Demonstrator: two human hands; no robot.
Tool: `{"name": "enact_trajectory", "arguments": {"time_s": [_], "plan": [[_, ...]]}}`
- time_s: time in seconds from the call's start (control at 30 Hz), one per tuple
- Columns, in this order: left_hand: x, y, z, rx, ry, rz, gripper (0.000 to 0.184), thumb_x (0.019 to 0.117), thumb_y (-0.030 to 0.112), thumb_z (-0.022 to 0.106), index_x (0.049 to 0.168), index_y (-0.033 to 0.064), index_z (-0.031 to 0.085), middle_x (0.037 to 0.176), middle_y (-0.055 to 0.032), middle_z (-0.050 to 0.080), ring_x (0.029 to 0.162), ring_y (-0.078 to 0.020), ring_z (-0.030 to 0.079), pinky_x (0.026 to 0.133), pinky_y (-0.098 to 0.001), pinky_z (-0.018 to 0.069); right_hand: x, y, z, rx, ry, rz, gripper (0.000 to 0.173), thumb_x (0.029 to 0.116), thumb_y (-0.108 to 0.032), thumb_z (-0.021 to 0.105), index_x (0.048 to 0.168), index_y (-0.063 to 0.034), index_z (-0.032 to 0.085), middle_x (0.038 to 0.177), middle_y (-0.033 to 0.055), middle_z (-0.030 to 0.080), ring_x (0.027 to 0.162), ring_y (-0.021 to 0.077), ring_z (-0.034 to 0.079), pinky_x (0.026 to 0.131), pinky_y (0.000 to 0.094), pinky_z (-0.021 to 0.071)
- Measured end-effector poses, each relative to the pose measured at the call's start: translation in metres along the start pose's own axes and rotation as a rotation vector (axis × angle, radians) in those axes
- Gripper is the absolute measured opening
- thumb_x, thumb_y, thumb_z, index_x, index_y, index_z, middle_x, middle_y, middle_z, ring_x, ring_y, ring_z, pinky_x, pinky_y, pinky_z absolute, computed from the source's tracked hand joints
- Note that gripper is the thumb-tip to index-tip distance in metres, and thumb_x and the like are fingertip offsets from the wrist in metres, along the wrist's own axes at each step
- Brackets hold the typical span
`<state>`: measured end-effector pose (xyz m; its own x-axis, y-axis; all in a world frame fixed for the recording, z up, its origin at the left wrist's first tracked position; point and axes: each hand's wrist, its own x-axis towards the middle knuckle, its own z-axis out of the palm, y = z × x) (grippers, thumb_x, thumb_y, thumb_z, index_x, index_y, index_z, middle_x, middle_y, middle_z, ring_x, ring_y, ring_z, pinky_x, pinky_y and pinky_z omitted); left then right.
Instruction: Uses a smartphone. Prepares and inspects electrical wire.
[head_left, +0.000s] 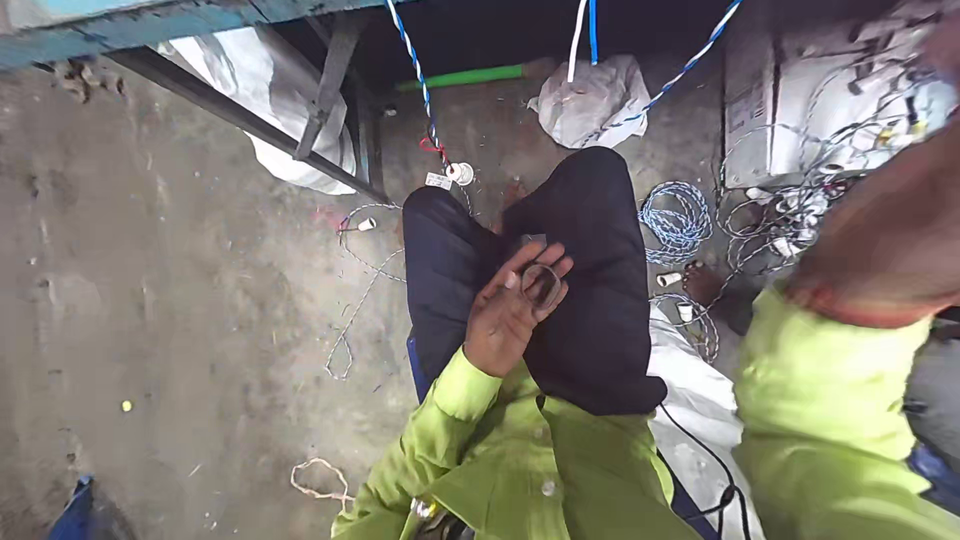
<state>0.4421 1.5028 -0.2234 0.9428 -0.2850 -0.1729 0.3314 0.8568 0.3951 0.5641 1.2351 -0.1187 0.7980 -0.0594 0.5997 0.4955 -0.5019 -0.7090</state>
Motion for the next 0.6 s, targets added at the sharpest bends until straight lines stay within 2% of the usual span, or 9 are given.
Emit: {"name": "enact_trajectory", "arguments": {"time_s": [0.03, 0.07, 0.17, 0.3, 0.37, 0.43, 0.5, 0.57, 0.6], "plan": [[0.007, 0.001, 0.001, -0.016, -0.003, -0.017, 0.053, 0.1019, 0.038, 0.06, 0.148, 0.011, 0.054, 0.147, -0.0161, 0.056, 0.133, -0.0297, 0.057, 0.109, -0.0435, 0.0492, -0.025, -0.016, 0.011, 0.045, -0.077, -0.012, 0.021, 0.1048, -0.014, 0.057, 0.116, 0.0013, 0.066, 0.108, 0.0037, 0.069, 0.098, 0.0098, 0.067, 0.086, 0.0307, 0.0576], [0.012, 0.003, 0.002, -0.018, -0.008, -0.033, 0.057, 0.1013, 0.043, 0.059, 0.148, 0.011, 0.053, 0.148, -0.0157, 0.055, 0.134, -0.0297, 0.056, 0.109, -0.0437, 0.0484, -0.044, -0.027, 0.026, 0.08, -0.13, -0.004, 0.02, 0.1027, -0.014, 0.061, 0.114, 0.0001, 0.068, 0.109, 0.0033, 0.071, 0.098, 0.0089, 0.068, 0.086, 0.0295, 0.0589], [0.026, 0.006, 0.002, 0.075, -0.035, -0.055, 0.061, 0.1005, 0.047, 0.057, 0.15, 0.012, 0.05, 0.15, -0.0123, 0.053, 0.126, -0.0236, 0.059, 0.104, -0.0388, 0.0503, -0.082, -0.031, 0.058, 0.171, -0.279, 0.132, 0.023, 0.0969, -0.014, 0.068, 0.113, 0.0013, 0.071, 0.105, 0.0066, 0.071, 0.091, 0.008, 0.067, 0.08, 0.0257, 0.06], [0.038, 0.006, 0.002, 0.227, -0.055, -0.038, 0.059, 0.0963, 0.022, 0.065, 0.152, 0.0104, 0.049, 0.149, -0.0082, 0.053, 0.12, -0.0162, 0.06, 0.103, -0.0355, 0.0508, -0.093, -0.02, 0.073, 0.147, -0.429, 0.275, 0.034, 0.0941, -0.018, 0.072, 0.126, -0.0042, 0.071, 0.115, 0.0095, 0.069, 0.094, 0.01, 0.067, 0.082, 0.0265, 0.059], [0.04, 0.005, 0.005, 0.305, -0.048, -0.033, 0.061, 0.0942, 0.013, 0.065, 0.152, 0.0101, 0.048, 0.147, -0.007, 0.054, 0.12, -0.0153, 0.06, 0.104, -0.0369, 0.0503, -0.094, -0.015, 0.078, 0.138, -0.443, 0.277, 0.028, 0.094, -0.014, 0.072, 0.121, -0.0064, 0.075, 0.117, 0.0083, 0.071, 0.103, 0.0101, 0.068, 0.09, 0.027, 0.0589], [0.041, 0.003, 0.008, 0.41, -0.047, -0.029, 0.062, 0.0949, 0.009, 0.062, 0.154, 0.0063, 0.044, 0.151, -0.0082, 0.051, 0.122, -0.0152, 0.059, 0.105, -0.0369, 0.0503, -0.097, -0.009, 0.083, 0.149, -0.412, 0.284, 0.022, 0.0927, -0.008, 0.07, 0.114, -0.0062, 0.078, 0.114, 0.0068, 0.074, 0.104, 0.0102, 0.07, 0.091, 0.0273, 0.0593], [0.045, 0.001, 0.009, 0.497, -0.056, 0.011, 0.061, 0.0956, 0.009, 0.061, 0.153, 0.0011, 0.044, 0.152, -0.0118, 0.05, 0.126, -0.0177, 0.058, 0.107, -0.0379, 0.0495, -0.097, -0.001, 0.086, 0.202, -0.327, 0.344, 0.02, 0.092, -0.006, 0.069, 0.11, -0.0061, 0.078, 0.109, 0.0039, 0.075, 0.095, 0.0086, 0.071, 0.083, 0.027, 0.0616], [0.049, 0.004, 0.009, 0.586, -0.062, 0.087, 0.06, 0.0995, 0.011, 0.06, 0.154, -0.0029, 0.039, 0.153, -0.0181, 0.05, 0.135, -0.0272, 0.055, 0.111, -0.0436, 0.0485, -0.098, 0.006, 0.082, 0.248, -0.27, 0.432, 0.02, 0.0923, -0.006, 0.066, 0.11, -0.0032, 0.076, 0.1, 0.002, 0.075, 0.084, 0.0047, 0.069, 0.075, 0.0235, 0.0607], [0.052, 0.009, 0.01, 0.661, -0.034, 0.172, 0.056, 0.1013, 0.01, 0.058, 0.152, -0.0057, 0.041, 0.148, -0.0217, 0.054, 0.133, -0.0325, 0.057, 0.109, -0.0476, 0.0513, -0.098, 0.011, 0.076, 0.249, -0.284, 0.464, 0.022, 0.0918, -0.006, 0.065, 0.11, -0.0007, 0.074, 0.098, 0.0017, 0.075, 0.083, 0.0024, 0.068, 0.076, 0.0211, 0.0592]]}}
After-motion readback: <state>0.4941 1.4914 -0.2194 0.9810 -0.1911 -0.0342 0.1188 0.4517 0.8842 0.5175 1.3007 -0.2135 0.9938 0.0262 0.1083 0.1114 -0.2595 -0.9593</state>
